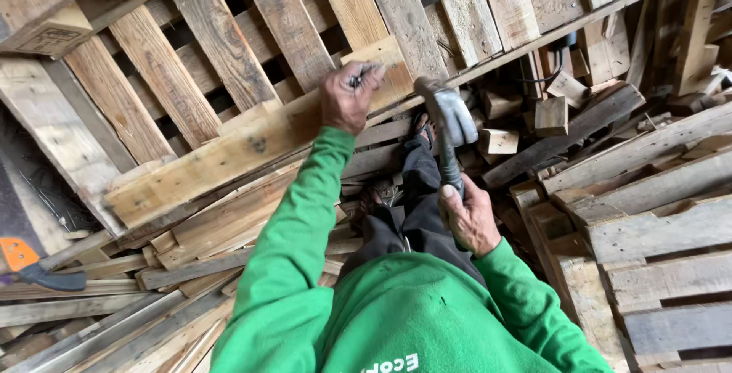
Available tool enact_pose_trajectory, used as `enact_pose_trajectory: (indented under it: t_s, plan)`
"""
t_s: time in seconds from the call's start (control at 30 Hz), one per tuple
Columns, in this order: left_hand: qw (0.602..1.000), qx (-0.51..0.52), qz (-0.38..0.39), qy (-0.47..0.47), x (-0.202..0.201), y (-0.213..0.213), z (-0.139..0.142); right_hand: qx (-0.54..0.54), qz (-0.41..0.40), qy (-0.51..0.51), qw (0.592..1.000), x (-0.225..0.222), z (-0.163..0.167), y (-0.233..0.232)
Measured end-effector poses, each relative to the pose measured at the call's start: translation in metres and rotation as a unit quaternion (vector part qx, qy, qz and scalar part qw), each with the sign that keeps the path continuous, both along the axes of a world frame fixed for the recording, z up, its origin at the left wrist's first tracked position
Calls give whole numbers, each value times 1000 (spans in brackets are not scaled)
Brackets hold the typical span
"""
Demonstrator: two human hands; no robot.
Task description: The person dismantles wooden pallets using a claw hammer, prying and hammering boards apart on a pallet stacked on a pile of scrap wood. They pull nails free from the boards and place the extracted nails into a wooden box holding collected nails.
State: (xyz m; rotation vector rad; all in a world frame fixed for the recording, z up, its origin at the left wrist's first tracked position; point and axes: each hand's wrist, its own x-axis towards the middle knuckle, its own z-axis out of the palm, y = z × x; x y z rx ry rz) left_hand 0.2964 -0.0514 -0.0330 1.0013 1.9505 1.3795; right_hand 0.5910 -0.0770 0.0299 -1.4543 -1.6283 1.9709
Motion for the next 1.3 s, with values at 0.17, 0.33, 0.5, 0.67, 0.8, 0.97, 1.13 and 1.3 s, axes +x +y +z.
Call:
enact_pose_trajectory:
  t_s: [0.17, 0.33, 0.5, 0.67, 0.8, 0.97, 1.13, 1.3]
  plan:
    - [995, 79, 4, 54, 5, -5, 5, 70, 92, -117, 986, -12, -27, 11]
    - [991, 86, -29, 100, 8, -3, 11, 94, 84, -87, 988, -6, -36, 5]
    - [992, 72, -44, 94, 10, -4, 13, 34, 43, -40, 998, 4, -26, -7]
    - [990, 100, -44, 87, 9, -2, 7, 6, 35, -85, 996, -4, -28, -3]
    - [982, 109, -42, 149, 8, 1, 2, -9, -3, -61, 998, -10, -22, -1]
    - [988, 61, -53, 130, 9, 1, -1, 54, -22, 36, 998, -5, 27, -10]
    - [981, 50, -46, 183, 10, 2, -5, 144, 10, 87, 986, -29, 54, -1]
    - [977, 119, -61, 163, 3, 4, -12, 10, -24, -73, 997, -52, 68, 11]
